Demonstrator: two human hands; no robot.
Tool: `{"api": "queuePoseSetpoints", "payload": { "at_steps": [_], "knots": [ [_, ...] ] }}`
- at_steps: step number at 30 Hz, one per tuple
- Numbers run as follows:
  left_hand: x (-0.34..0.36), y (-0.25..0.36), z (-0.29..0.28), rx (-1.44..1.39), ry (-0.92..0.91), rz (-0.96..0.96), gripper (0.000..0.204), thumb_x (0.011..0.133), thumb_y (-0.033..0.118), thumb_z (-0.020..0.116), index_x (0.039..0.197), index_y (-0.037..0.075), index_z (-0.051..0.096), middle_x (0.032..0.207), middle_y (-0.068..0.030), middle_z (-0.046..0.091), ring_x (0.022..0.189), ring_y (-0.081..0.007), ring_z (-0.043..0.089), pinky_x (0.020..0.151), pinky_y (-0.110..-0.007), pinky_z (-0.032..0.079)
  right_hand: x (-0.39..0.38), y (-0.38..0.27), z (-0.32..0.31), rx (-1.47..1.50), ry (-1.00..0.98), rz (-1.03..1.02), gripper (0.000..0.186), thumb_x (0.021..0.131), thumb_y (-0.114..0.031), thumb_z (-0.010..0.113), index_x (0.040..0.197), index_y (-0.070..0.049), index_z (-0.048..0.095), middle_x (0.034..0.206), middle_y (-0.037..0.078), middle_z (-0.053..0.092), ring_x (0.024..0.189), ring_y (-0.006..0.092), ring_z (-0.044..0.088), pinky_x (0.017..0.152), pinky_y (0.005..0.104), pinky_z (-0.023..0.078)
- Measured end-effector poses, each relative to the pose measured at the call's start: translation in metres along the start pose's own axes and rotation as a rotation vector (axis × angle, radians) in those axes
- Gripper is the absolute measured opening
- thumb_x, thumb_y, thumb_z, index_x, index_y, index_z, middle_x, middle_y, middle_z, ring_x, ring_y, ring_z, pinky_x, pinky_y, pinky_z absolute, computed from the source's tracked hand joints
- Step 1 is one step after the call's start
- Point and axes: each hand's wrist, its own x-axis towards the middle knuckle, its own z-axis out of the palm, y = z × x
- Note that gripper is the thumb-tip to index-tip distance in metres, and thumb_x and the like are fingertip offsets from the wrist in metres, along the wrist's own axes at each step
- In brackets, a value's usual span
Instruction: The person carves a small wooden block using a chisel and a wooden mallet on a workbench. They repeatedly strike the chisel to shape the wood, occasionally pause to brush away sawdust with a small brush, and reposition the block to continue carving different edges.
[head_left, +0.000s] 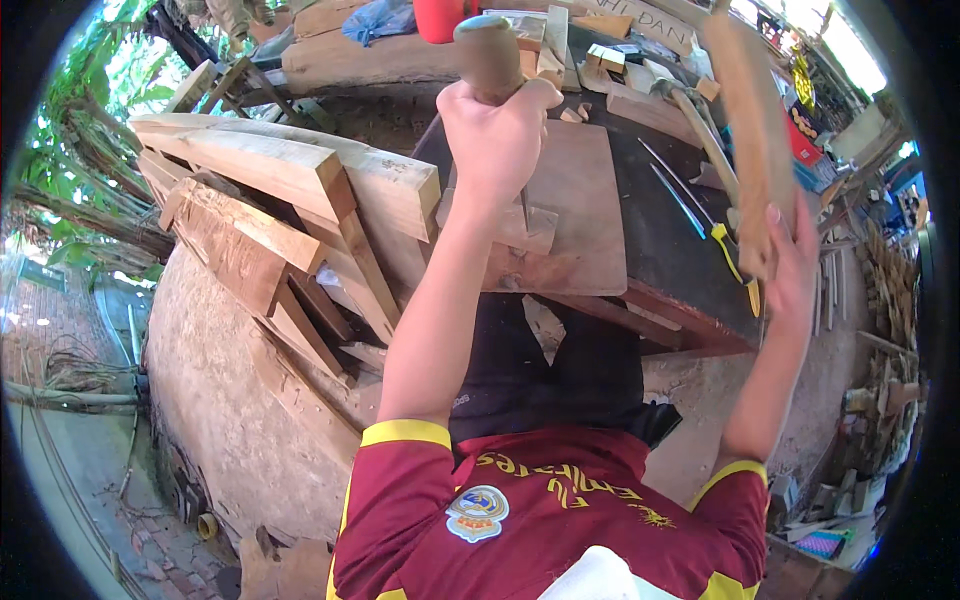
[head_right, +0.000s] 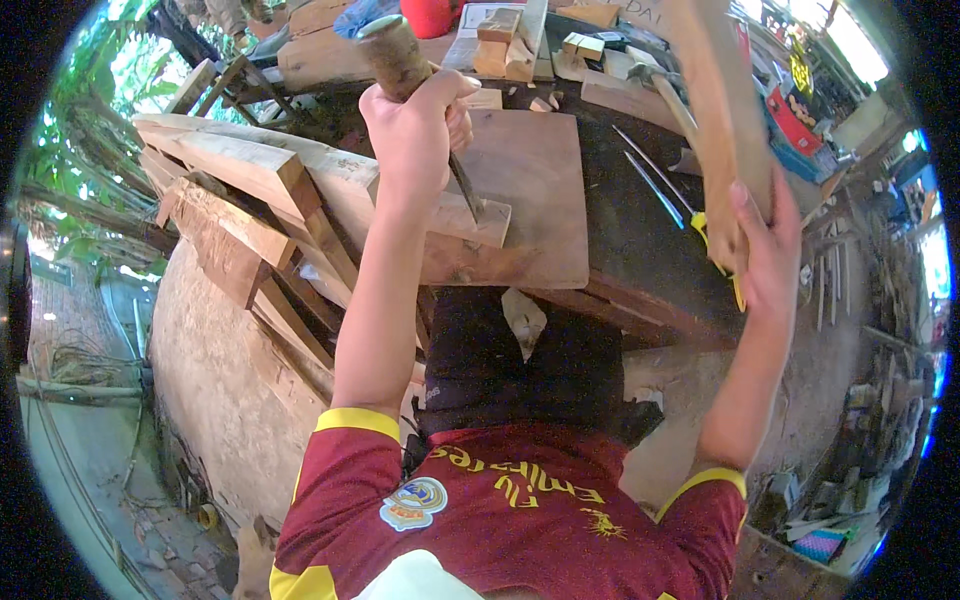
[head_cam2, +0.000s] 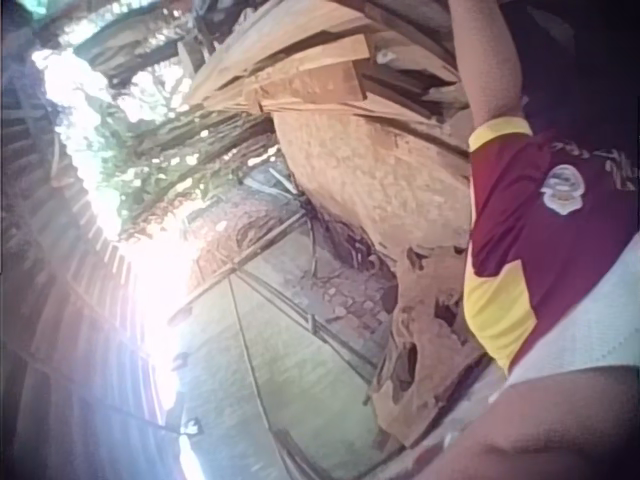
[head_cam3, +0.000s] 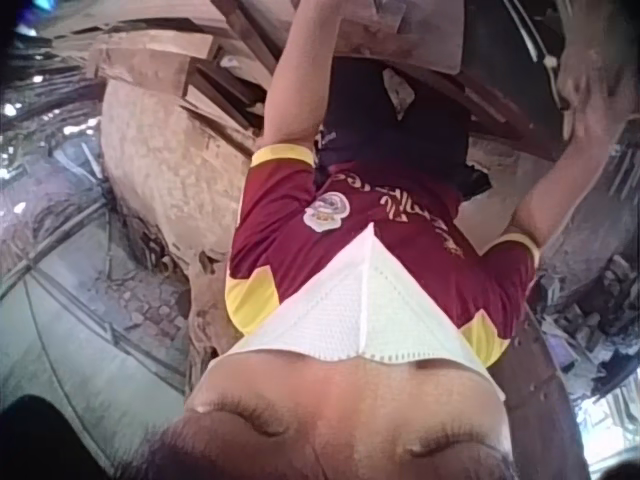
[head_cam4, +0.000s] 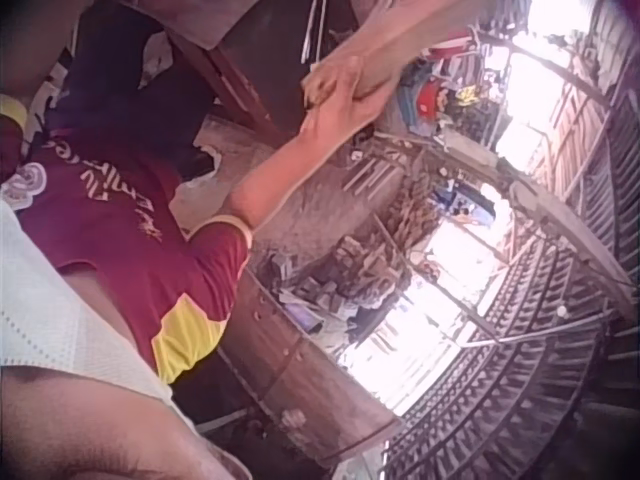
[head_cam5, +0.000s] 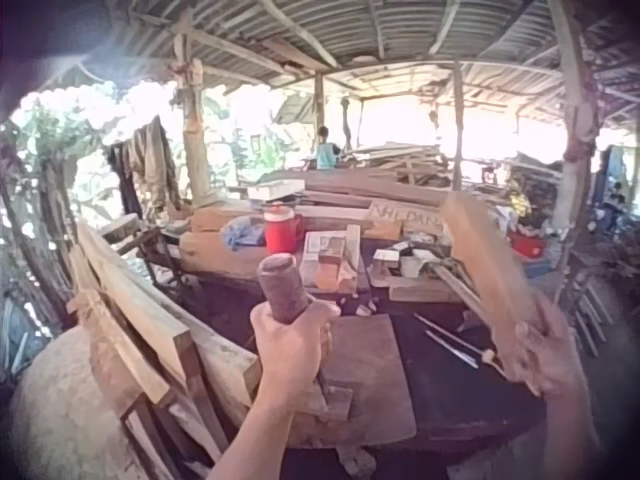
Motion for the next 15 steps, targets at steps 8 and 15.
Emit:
{"api": "queuePoseSetpoints", "payload": {
  "at_steps": [8,15],
  "knots": [
    [0.001,-0.009,0.0,0.162,-0.032,0.022,0.013,0.068,0.005,0.064,0.06,0.0,0.055,0.054,0.0041,0.05,0.05,-0.0041,0.041,0.046,-0.024,0.035,0.059,-0.088,0.015,-0.767,0.097,-0.698,0.065,0.072,-0.011,0.071,0.132,-0.003,0.046,0.114,0.016,0.062,0.107,0.0278,0.059,0.093,0.038,0.045],
    [-0.002,-0.006,0.009,0.145,-0.028,0.006,0.014,0.067,0.004,0.063,0.059,0.0,0.053,0.054,0.0032,0.051,0.05,-0.0042,0.041,0.047,-0.025,0.037,0.011,-0.193,0.067,-0.58,-0.198,-0.664,0.047,0.075,-0.008,0.061,0.121,-0.007,0.054,0.1,0.02,0.065,0.088,0.0318,0.064,0.077,0.0385,0.051]
  ]
}}
